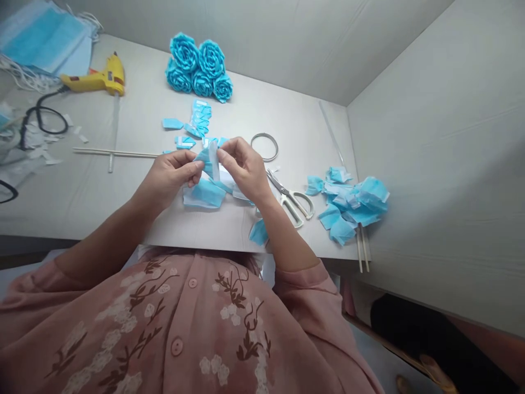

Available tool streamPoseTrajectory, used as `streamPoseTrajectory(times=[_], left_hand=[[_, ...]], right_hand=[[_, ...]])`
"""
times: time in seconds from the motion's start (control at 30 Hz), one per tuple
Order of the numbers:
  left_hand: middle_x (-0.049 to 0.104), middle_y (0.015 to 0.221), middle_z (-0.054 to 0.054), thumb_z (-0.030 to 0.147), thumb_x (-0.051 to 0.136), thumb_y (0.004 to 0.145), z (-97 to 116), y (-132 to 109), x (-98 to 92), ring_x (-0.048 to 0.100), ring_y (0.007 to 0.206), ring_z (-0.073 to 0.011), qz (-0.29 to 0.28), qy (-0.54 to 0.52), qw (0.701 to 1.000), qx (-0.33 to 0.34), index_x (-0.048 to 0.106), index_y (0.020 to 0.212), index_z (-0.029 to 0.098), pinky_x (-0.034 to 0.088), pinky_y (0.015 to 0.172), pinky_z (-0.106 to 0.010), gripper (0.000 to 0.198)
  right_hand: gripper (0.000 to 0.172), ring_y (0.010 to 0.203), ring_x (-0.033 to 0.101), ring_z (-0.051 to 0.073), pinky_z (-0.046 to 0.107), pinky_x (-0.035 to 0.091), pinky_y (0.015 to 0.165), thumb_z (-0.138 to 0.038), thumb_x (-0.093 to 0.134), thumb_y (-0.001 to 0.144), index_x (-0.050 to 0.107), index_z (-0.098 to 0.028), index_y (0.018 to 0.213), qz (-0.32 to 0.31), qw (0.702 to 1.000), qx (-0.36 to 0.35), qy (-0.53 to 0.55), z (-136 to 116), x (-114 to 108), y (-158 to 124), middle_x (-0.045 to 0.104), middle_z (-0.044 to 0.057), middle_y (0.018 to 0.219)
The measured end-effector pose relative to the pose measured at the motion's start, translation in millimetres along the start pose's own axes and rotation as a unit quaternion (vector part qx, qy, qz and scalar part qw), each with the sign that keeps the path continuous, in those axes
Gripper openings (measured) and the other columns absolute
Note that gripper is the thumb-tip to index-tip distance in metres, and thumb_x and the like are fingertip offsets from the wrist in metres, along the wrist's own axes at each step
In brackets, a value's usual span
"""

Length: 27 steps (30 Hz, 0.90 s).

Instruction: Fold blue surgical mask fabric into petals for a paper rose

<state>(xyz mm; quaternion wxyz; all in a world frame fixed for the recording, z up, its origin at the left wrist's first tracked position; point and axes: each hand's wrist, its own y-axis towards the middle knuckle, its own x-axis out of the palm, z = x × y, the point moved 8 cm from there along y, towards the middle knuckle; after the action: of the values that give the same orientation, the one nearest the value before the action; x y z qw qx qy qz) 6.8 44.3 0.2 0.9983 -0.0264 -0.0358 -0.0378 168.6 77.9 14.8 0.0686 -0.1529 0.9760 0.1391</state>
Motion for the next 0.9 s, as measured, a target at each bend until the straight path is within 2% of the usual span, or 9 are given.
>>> streamPoseTrajectory(times=[0.27, 0.4, 0.57, 0.63, 0.73, 0.8, 0.9], left_hand=[[0.057, 0.061, 0.002, 0.031, 0.079, 0.076, -2, 0, 2.7, 0.048, 0.056, -0.0091, -0.008, 0.002, 1.000, 0.000, 0.066, 0.070, 0.018, 0.041, 0.053, -0.022, 0.020], [0.058, 0.061, 0.002, 0.031, 0.080, 0.075, -4, 0, 2.9, 0.048, 0.056, -0.0092, -0.007, 0.006, 1.000, -0.006, 0.067, 0.072, 0.017, 0.040, 0.053, -0.022, 0.019], [0.058, 0.061, 0.002, 0.030, 0.079, 0.076, -4, 0, 3.0, 0.048, 0.056, -0.0088, -0.009, -0.001, 1.000, 0.000, 0.067, 0.072, 0.017, 0.040, 0.053, -0.021, 0.019], [0.057, 0.061, 0.002, 0.028, 0.078, 0.076, -2, 0, 2.0, 0.048, 0.055, -0.0085, -0.003, -0.009, 1.000, 0.005, 0.066, 0.070, 0.017, 0.040, 0.052, -0.021, 0.018], [0.055, 0.060, 0.002, 0.025, 0.076, 0.077, -1, 0, 0.3, 0.048, 0.055, -0.0082, 0.009, -0.015, 1.000, 0.004, 0.063, 0.066, 0.017, 0.039, 0.053, -0.021, 0.019], [0.055, 0.060, 0.002, 0.024, 0.076, 0.077, -1, -1, -0.3, 0.047, 0.055, -0.0082, 0.015, -0.015, 1.000, 0.002, 0.063, 0.066, 0.017, 0.039, 0.053, -0.021, 0.019], [0.055, 0.060, 0.002, 0.024, 0.077, 0.078, -2, 0, 0.1, 0.047, 0.055, -0.0081, 0.013, -0.018, 1.000, 0.005, 0.063, 0.066, 0.017, 0.038, 0.052, -0.021, 0.019]], right_hand=[[0.045, 0.084, 0.064, 0.015, 0.032, 0.056, 0.081, -0.064, 0.076, 0.087, 0.063, -0.021, 0.082, -0.013, 1.000, -0.002, -0.028, -3, 8, -2, 0.067, 0.001, 0.086], [0.044, 0.080, 0.062, 0.014, 0.031, 0.054, 0.078, -0.062, 0.076, 0.087, 0.064, -0.020, 0.083, -0.010, 1.000, -0.006, -0.017, -4, 7, -1, 0.065, 0.000, 0.084], [0.049, 0.081, 0.063, 0.015, 0.032, 0.054, 0.078, -0.069, 0.075, 0.086, 0.062, -0.021, 0.085, -0.015, 1.000, -0.001, -0.019, -2, 6, -1, 0.064, 0.000, 0.084], [0.051, 0.084, 0.064, 0.016, 0.033, 0.056, 0.080, -0.072, 0.074, 0.086, 0.063, -0.023, 0.094, -0.018, 1.000, 0.007, -0.004, 1, 6, 0, 0.064, 0.001, 0.087], [0.060, 0.087, 0.065, 0.018, 0.035, 0.059, 0.082, -0.074, 0.070, 0.089, 0.061, -0.025, 0.123, -0.030, 0.999, 0.027, 0.025, 7, 6, 0, 0.064, 0.001, 0.092], [0.067, 0.085, 0.064, 0.018, 0.035, 0.058, 0.079, -0.072, 0.071, 0.090, 0.055, -0.027, 0.138, -0.048, 0.998, 0.035, 0.020, 10, 8, -1, 0.062, 0.000, 0.091], [0.072, 0.076, 0.057, 0.016, 0.033, 0.054, 0.070, -0.067, 0.073, 0.091, 0.050, -0.028, 0.147, -0.068, 0.997, 0.023, -0.007, 13, 11, -1, 0.057, -0.001, 0.085]])
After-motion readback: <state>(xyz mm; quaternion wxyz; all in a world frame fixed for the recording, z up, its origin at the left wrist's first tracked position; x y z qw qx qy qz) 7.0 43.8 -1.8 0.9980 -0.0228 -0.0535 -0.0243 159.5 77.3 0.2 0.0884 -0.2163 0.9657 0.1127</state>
